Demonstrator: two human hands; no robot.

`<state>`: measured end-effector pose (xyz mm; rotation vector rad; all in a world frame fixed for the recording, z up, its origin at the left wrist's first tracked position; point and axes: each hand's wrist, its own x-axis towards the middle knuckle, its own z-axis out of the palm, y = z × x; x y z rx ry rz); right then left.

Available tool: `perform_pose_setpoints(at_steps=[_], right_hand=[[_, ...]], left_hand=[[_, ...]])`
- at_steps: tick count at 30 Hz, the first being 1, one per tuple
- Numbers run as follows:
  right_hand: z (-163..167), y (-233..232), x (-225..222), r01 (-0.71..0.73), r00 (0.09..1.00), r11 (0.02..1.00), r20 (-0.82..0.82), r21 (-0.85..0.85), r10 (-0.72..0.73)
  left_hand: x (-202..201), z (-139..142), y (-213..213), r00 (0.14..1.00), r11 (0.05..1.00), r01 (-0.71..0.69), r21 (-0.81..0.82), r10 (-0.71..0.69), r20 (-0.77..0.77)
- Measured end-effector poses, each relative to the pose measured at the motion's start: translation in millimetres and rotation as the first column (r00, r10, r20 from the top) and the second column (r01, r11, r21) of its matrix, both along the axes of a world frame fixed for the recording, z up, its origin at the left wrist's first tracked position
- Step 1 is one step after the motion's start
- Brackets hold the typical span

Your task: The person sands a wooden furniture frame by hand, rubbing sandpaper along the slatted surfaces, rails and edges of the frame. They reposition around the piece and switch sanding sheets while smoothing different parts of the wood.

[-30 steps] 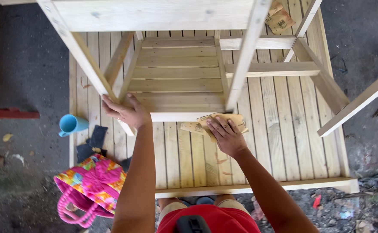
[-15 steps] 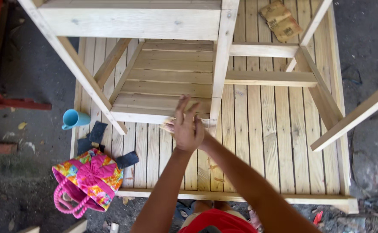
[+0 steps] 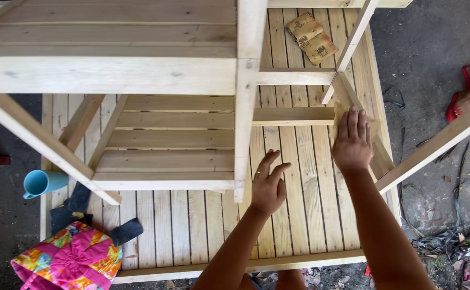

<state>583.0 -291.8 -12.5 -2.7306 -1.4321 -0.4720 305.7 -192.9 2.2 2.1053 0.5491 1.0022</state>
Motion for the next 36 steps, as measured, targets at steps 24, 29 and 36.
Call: perform_pose_setpoints(at_steps=[24,29,36], right_hand=[[-64,109,-46,-0.260,0.847,0.951,-0.434,0.166,0.307],[-53,83,-19,-0.214,0.878,0.968,-0.408,0.135,0.251],[-56,74,-26,-0.137,0.885,0.983,-0.430,0.125,0.178]], left_hand=[[115,-81,137,0.567,0.944,-0.251,0.216,0.324,-0.757],[103,-82,157,0.642,0.897,-0.385,0.219,0.430,-0.635],[106,-73,163,0.581,0.798,-0.481,0.363,0.600,-0.550]])
